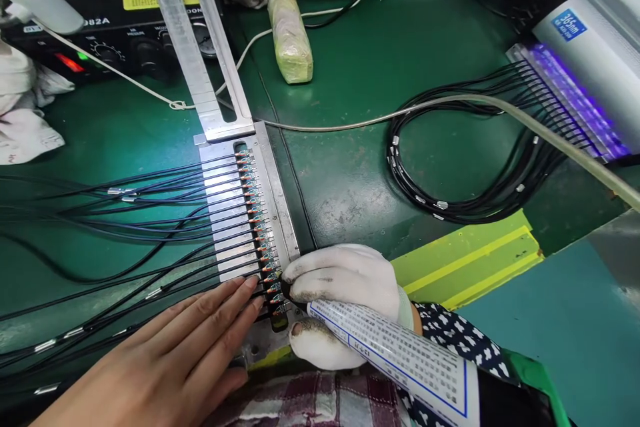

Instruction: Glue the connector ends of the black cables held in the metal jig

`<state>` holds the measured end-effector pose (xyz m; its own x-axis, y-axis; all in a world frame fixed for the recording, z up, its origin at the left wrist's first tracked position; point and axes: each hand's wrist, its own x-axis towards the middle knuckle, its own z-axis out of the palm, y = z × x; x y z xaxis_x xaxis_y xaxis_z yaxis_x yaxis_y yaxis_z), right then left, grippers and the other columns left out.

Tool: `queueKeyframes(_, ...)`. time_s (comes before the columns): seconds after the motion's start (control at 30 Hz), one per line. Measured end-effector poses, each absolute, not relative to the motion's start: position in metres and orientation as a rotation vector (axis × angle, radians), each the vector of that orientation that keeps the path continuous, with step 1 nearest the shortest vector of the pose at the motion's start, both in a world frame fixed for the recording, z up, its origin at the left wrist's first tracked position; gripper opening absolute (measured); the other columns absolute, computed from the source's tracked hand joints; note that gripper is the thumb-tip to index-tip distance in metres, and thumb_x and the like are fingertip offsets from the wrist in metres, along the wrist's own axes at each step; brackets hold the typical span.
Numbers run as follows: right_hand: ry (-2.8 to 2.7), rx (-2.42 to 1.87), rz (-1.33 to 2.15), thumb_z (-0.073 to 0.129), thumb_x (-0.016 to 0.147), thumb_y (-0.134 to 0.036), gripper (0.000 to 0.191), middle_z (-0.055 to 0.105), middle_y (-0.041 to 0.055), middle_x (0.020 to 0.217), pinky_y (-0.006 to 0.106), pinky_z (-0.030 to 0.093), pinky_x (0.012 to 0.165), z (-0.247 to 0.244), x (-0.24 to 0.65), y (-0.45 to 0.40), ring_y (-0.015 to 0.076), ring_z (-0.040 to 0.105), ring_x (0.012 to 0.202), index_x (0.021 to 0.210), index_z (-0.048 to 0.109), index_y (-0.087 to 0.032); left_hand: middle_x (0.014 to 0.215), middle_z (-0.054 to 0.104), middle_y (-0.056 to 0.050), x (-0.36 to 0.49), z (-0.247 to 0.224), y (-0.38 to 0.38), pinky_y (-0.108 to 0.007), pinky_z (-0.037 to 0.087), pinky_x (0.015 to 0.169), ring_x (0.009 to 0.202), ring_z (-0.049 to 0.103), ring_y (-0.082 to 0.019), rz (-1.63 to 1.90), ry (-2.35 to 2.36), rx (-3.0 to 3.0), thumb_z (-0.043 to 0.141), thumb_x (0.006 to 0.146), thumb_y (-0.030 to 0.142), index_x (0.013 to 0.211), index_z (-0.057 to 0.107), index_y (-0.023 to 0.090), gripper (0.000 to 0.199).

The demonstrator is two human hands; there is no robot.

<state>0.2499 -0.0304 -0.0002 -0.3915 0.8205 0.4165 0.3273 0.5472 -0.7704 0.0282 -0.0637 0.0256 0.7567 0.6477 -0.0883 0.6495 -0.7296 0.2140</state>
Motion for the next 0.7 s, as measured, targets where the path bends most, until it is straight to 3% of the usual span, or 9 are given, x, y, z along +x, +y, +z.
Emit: queueKeyframes(0.7,-1.942,-0.939,0.775,0.056,0.051,-0.020,0.027,0.056,-0.0013,0.091,0.016,0.049,0.075,-0.0013,0.2513,-0.0322,0.0009,0.053,0.089,0.076,0.055,-0.010,0.116,0.046,-0.013,0.0265,0.0287,-0.0551,-0.032,0.034,0.094,0.112,0.039,-0.020,0.027,1.027,2.784,0.036,0.084,0.041,0.117,0.050,0.010,0.048)
